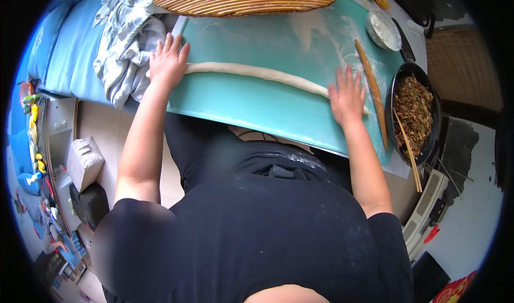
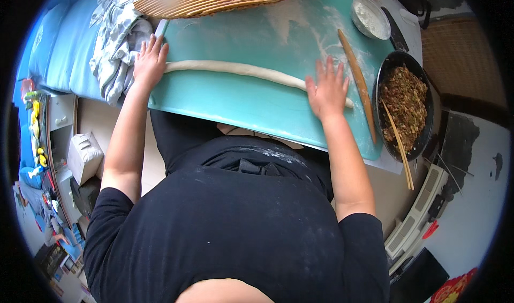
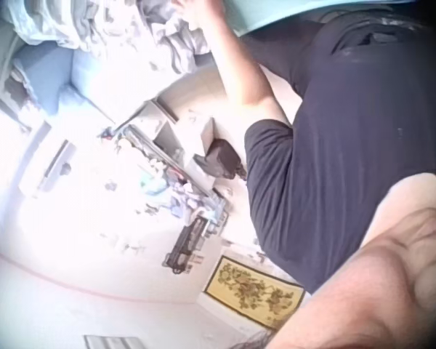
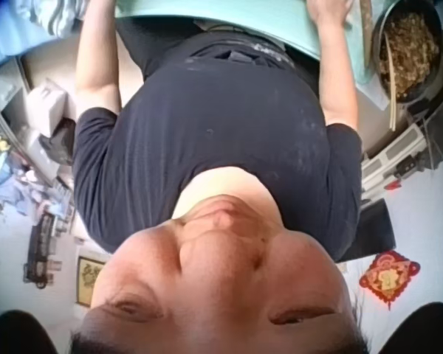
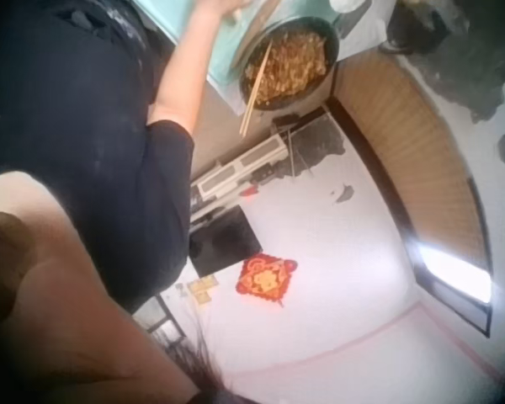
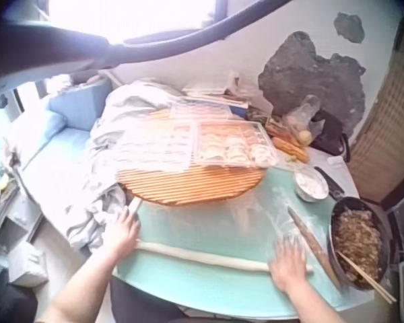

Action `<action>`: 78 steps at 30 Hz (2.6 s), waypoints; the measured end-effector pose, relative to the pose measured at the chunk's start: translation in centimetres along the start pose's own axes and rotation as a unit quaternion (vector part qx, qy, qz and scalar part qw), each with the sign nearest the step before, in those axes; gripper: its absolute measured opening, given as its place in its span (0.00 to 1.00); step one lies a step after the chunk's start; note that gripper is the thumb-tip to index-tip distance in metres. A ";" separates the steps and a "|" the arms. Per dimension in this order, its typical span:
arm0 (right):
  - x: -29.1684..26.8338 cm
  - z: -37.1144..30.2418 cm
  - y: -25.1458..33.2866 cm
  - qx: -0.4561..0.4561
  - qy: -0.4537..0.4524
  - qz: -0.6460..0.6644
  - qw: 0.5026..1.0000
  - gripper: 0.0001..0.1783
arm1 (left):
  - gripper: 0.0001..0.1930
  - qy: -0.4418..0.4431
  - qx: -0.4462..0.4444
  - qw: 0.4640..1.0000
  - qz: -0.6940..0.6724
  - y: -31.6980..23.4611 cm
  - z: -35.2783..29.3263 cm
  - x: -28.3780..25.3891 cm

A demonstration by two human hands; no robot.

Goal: The person folds a dumpling wrapper around a filling and places it on a tray. They then retrieve a large piece of dough from a bowl, knead it on a floured cutting board, and roll it into a long, thin log using their hands.

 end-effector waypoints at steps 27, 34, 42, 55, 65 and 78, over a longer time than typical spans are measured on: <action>-0.8 -13.6 -5.9 -0.035 0.017 0.107 0.994 0.33 | 0.31 -0.012 0.091 0.995 0.049 0.0 -9.8 -0.2; -2.7 -11.9 -8.8 0.052 -0.069 0.214 0.973 0.25 | 0.29 -0.030 0.195 0.980 -0.030 -6.6 -8.5 -1.2; -2.9 -10.1 -2.7 -0.102 -0.103 0.222 0.964 0.23 | 0.14 -0.062 0.327 0.927 -0.172 -18.0 -5.9 -3.8; -7.6 -7.0 3.7 -0.191 -0.048 0.297 0.934 0.27 | 0.15 -0.053 0.351 0.915 -0.191 -19.8 -6.5 -3.8; -1.7 -9.1 14.0 -0.223 -0.034 0.210 0.951 0.36 | 0.29 -0.015 0.288 0.955 -0.065 -20.3 -11.4 -0.2; -1.6 -9.2 10.5 -0.264 0.045 0.106 0.958 0.29 | 0.23 0.006 0.261 0.964 -0.057 -16.1 -9.9 -2.0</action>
Point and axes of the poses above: each hand's wrist, its own z-axis towards the middle knuckle, its own x-axis out of the palm, y = z × x, the point moved 6 cm from there along z, towards the middle knuckle, and after that the axes turned 10 degrees about x, right-handed, at the moved point
